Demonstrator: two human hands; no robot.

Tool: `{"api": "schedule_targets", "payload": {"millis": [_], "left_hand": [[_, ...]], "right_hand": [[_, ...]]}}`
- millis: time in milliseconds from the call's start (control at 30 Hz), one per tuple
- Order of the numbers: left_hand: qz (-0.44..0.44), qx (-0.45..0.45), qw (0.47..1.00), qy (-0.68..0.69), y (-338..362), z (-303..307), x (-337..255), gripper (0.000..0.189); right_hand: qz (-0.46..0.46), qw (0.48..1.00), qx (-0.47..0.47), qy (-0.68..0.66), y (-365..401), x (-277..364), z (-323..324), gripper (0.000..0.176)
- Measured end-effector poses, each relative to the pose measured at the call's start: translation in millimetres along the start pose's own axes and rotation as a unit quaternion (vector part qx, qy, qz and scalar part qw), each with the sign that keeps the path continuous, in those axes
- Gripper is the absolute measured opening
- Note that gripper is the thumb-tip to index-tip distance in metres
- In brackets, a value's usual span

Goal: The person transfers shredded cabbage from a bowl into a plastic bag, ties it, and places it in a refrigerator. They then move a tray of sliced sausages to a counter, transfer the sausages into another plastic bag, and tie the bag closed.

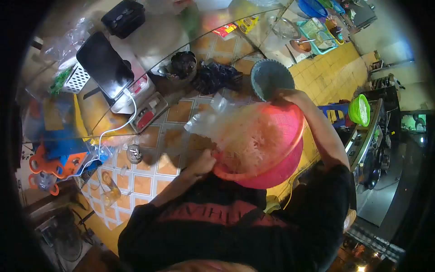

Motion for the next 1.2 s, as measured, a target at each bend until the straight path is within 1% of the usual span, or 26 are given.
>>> {"api": "schedule_targets", "payload": {"millis": [33,67,133,200,233,267,300,333,367,400,467,500,533,567,633,700,767,800,833,867,900,933,1000,1033,1100,1200], "left_hand": [[-0.111,0.042,0.992,0.036,-19,4,6,0.053],[-0.115,0.046,0.992,0.038,-33,5,25,0.053],[-0.140,0.016,0.990,-0.015,-34,-10,60,0.035],[-0.105,0.041,0.993,0.025,-40,-22,61,0.034],[-0.088,0.058,0.993,0.057,-44,-27,54,0.034],[-0.077,0.068,0.992,0.079,-46,-32,45,0.033],[-0.060,0.078,0.990,0.102,-45,-37,39,0.033],[-0.045,0.087,0.988,0.122,-50,-38,34,0.033],[-0.027,0.099,0.984,0.148,-55,-39,29,0.032],[-0.011,0.113,0.979,0.170,-58,-40,26,0.032],[0.005,0.130,0.969,0.209,-60,-46,23,0.031],[0.013,0.130,0.967,0.217,-60,-52,25,0.030],[0.020,0.135,0.964,0.227,-61,-58,27,0.030],[0.030,0.144,0.960,0.240,-64,-63,30,0.030],[0.054,0.166,0.946,0.273,-71,-69,31,0.029],[0.063,0.170,0.940,0.289,-73,-75,24,0.028],[0.078,0.174,0.932,0.309,-72,-79,20,0.027],[0.094,0.181,0.924,0.325,-70,-81,17,0.027],[0.099,0.187,0.919,0.333,-71,-79,16,0.026],[0.096,0.188,0.921,0.326,-66,-82,15,0.026],[0.085,0.182,0.928,0.313,-61,-82,8,0.025],[0.073,0.180,0.934,0.301,-58,-84,6,0.025],[0.083,0.200,0.929,0.299,-64,-75,8,0.024],[0.078,0.219,0.926,0.298,-67,-67,9,0.024],[0.075,0.215,0.929,0.293,-60,-64,10,0.023],[0.062,0.220,0.935,0.270,-52,-65,10,0.022]], "right_hand": [[-0.018,0.999,-0.010,-0.028,-4,-4,8,0.034],[-0.041,0.997,-0.017,-0.057,-5,-9,16,0.035],[-0.100,0.987,-0.014,-0.125,5,-25,18,0.037],[-0.129,0.978,-0.019,-0.165,12,-48,15,0.037],[-0.108,0.993,0.030,-0.049,7,-62,17,0.037],[-0.084,0.991,0.075,0.075,-3,-56,21,0.037],[-0.089,0.990,0.074,0.076,-1,-53,23,0.037],[-0.124,0.991,0.026,-0.046,7,-54,25,0.034],[-0.155,0.974,-0.024,-0.165,9,-44,25,0.032],[-0.157,0.973,-0.023,-0.166,7,-30,23,0.032],[-0.069,0.996,0.048,0.027,-7,4,22,0.026],[-0.070,0.996,0.047,0.028,-12,8,24,0.026],[-0.019,0.980,0.043,0.195,-13,18,25,0.022],[0.034,0.933,0.042,0.356,-13,26,25,0.019],[0.026,0.947,0.032,0.318,-13,-15,31,0.017],[0.023,0.957,0.015,0.289,-26,-13,46,0.016],[0.031,0.919,0.071,0.386,-39,34,30,0.015],[-0.088,0.873,0.090,0.472,-46,9,27,0.016],[-0.089,0.873,0.090,0.471,-47,-28,36,0.016],[-0.065,0.944,0.150,0.286,-45,-74,50,0.016],[-0.037,0.974,0.206,0.091,-47,-94,61,0.017],[-0.040,0.973,0.210,0.092,-50,-80,56,0.017],[0.004,0.964,0.033,0.265,-52,-22,46,0.017],[0.001,0.964,0.029,0.266,-51,-22,45,0.017],[-0.021,0.939,0.104,0.326,-61,-20,43,0.016],[0.000,0.914,0.108,0.392,-69,3,38,0.016]]}}
Point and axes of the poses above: each hand's wrist, its own y-axis away from the middle knuckle, its own z-axis out of the back of the hand, x = y × z, the point moved 5 cm from there along -y, towards the middle knuckle, and after that the axes turned 8 degrees about x, right-handed, at the moved point
